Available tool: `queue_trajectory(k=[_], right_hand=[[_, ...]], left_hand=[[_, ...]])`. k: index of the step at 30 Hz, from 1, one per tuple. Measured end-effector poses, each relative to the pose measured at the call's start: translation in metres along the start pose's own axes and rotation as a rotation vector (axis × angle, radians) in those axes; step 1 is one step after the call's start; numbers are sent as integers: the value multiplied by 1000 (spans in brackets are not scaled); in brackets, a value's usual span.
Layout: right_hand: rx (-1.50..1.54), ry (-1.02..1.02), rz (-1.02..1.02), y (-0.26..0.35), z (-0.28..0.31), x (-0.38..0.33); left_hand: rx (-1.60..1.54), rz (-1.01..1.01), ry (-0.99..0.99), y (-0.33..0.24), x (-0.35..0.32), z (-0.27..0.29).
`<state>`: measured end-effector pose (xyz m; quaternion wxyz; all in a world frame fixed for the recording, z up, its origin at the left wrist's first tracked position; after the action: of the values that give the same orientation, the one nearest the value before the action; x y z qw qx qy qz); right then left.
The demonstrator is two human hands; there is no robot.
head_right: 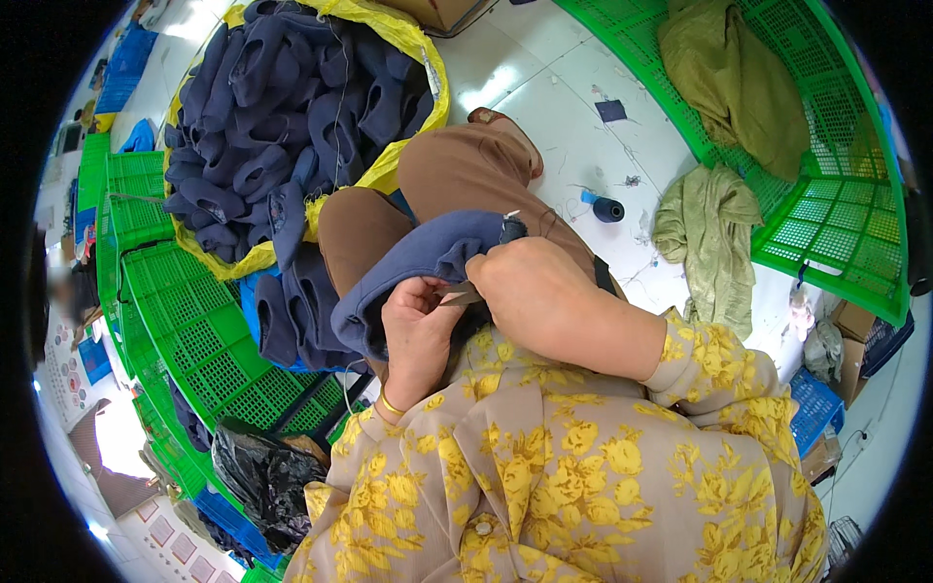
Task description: The person sits on the floor and uses a blue-handled tool to stitch the opening of a dark blue slipper. They repeatedly insert the tool, pull the thread, and adjust the slipper while working on a single item.
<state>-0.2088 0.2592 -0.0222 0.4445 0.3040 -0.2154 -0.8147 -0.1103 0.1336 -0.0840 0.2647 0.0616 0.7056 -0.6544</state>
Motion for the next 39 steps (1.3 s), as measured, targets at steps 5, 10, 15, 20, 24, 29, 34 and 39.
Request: queue_trajectory(k=[5,10,15,20,24,29,34,39], right_hand=[[23,-13,42,-8,14,3],[56,75,69,-25,26,13],[162,76,124,-36,29,20],[257,116,142,-44,28,27],[264,90,167,-43,26,31],[223,21,123,-33,23,31],[250,-44,35,-26,27,28],[253,-165,-85,-18,15,30]], left_hand=[[-154,75,110,-17,0,3],[-324,138,155,-22,7,7],[-335,165,251,-26,13,5],[-390,210,299,-28,18,4],[-508,224,346,-26,20,2],[-569,207,287,-16,22,4],[-591,199,302,-14,22,6],[-599,189,311,-8,23,7]])
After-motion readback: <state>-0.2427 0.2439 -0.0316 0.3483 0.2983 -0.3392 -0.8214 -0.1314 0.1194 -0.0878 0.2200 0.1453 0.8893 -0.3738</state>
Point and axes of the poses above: each hand's wrist, its own x-axis towards the middle knuckle, its own z-axis out of the back of the hand, y = z × x, the point moved 4 cm from there along x, towards the middle knuckle, and after that the axes turned 7 degrees about y, right-handed, at the moved point
